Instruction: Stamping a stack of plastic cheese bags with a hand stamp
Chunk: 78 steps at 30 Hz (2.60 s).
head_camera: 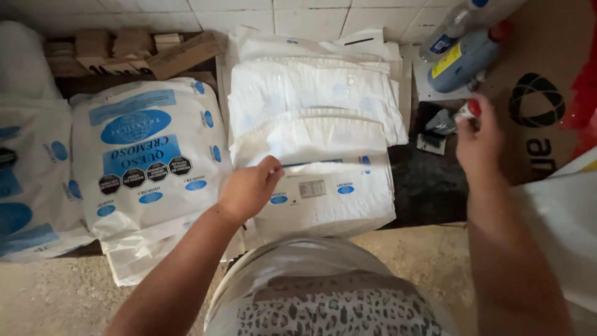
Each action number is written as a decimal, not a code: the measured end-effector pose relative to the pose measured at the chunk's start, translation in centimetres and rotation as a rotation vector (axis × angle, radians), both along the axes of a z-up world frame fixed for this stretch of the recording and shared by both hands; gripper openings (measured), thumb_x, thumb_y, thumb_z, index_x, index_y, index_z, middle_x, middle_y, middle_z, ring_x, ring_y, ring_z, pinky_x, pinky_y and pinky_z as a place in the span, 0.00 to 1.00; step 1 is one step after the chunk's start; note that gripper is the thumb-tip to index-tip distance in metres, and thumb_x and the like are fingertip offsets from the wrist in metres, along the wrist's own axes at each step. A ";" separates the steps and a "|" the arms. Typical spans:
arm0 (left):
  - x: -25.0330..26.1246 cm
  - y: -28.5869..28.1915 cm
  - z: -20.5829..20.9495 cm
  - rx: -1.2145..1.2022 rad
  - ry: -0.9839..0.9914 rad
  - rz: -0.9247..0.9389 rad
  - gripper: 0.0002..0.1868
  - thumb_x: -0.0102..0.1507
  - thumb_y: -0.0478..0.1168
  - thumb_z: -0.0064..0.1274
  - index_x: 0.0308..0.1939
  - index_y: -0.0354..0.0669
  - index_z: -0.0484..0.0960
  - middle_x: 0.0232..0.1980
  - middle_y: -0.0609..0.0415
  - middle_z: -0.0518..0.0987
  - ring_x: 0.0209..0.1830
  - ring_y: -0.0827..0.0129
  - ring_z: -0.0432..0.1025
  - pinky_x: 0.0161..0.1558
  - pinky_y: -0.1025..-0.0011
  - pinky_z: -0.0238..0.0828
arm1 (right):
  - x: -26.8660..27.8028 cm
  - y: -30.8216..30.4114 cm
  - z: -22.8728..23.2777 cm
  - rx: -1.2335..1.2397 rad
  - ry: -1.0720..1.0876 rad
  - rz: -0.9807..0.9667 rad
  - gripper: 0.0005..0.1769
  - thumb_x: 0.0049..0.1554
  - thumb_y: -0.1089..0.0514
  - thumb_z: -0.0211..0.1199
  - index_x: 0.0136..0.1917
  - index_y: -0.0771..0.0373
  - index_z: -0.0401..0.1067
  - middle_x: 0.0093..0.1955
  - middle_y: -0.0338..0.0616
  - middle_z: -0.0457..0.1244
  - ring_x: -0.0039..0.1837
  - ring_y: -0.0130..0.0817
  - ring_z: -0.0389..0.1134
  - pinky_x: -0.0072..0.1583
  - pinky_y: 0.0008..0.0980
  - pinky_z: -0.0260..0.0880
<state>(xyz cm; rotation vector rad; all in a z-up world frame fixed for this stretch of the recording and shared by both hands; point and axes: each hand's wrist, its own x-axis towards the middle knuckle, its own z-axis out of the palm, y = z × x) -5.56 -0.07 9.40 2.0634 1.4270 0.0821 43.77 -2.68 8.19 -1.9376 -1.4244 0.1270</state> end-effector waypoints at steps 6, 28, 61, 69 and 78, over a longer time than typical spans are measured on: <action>0.9 0.1 4.1 -0.208 -0.227 0.231 0.18 0.72 0.56 0.36 0.58 0.52 0.60 0.33 0.52 0.82 0.27 0.52 0.74 0.27 0.53 0.61 | 0.9 0.1 -3.4 -0.001 -0.107 0.000 0.29 0.67 0.59 0.61 0.79 0.65 0.61 0.68 0.63 0.65 0.65 0.60 0.65 0.65 0.51 0.62; -1.5 2.4 -5.3 0.197 -0.057 -0.468 0.15 0.51 0.61 0.68 0.37 0.70 0.83 0.65 0.65 0.71 0.76 0.58 0.63 0.66 0.49 0.67 | -19.2 -4.4 2.3 0.084 0.299 0.421 0.28 0.56 0.70 0.70 0.69 0.69 0.70 0.61 0.60 0.67 0.60 0.53 0.71 0.57 0.44 0.76; -1.2 -0.1 -9.0 0.594 -0.107 -0.420 0.07 0.58 0.53 0.62 0.37 0.61 0.86 0.43 0.62 0.79 0.56 0.60 0.74 0.66 0.53 0.66 | -16.6 -9.7 3.7 0.242 0.362 0.362 0.31 0.57 0.74 0.66 0.71 0.83 0.62 0.58 0.69 0.66 0.61 0.49 0.70 0.59 0.40 0.72; -2.3 1.1 -7.6 0.190 -0.493 -0.167 0.07 0.63 0.47 0.59 0.41 0.51 0.84 0.41 0.52 0.79 0.48 0.49 0.76 0.50 0.56 0.75 | -16.8 -9.8 3.6 0.295 0.422 0.387 0.30 0.59 0.75 0.62 0.72 0.84 0.58 0.57 0.73 0.64 0.60 0.55 0.70 0.59 0.44 0.73; -1.5 1.5 -4.9 0.212 -0.290 0.151 0.10 0.70 0.47 0.47 0.46 0.47 0.79 0.41 0.47 0.79 0.42 0.44 0.78 0.43 0.48 0.75 | -17.5 -9.9 1.0 0.296 0.063 0.351 0.30 0.55 0.61 0.74 0.67 0.75 0.72 0.58 0.63 0.67 0.58 0.59 0.71 0.58 0.45 0.72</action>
